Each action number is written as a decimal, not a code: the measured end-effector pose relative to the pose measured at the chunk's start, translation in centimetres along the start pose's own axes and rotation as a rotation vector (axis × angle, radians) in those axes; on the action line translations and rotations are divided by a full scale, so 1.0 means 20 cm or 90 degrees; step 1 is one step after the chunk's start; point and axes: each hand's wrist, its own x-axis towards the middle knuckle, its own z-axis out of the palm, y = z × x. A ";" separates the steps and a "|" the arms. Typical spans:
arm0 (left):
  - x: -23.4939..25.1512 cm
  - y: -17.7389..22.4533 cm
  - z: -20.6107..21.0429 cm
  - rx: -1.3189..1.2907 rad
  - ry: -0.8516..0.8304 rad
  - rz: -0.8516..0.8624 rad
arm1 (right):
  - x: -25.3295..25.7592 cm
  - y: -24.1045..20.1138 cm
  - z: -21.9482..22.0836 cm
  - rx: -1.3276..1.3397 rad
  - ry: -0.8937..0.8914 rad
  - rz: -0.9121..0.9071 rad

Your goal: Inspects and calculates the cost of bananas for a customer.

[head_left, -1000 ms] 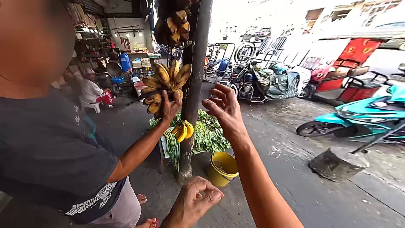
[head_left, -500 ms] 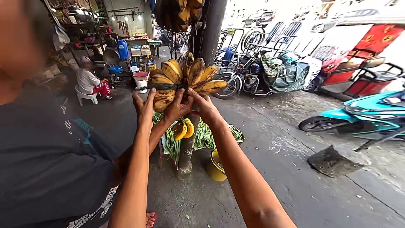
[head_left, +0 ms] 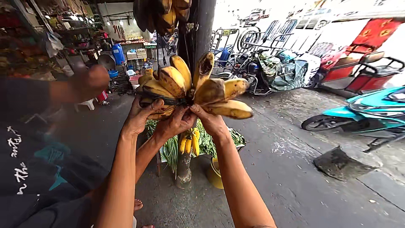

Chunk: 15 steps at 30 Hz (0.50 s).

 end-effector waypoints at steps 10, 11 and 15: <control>0.02 0.06 0.29 0.158 -0.053 0.089 | -0.10 0.05 -0.27 0.162 -0.041 -0.059; 0.02 0.08 0.32 0.154 -0.036 0.075 | -0.10 0.03 -0.27 0.180 -0.056 -0.054; 0.04 0.23 0.40 0.176 -0.018 0.016 | -0.10 -0.01 -0.28 0.232 -0.085 -0.048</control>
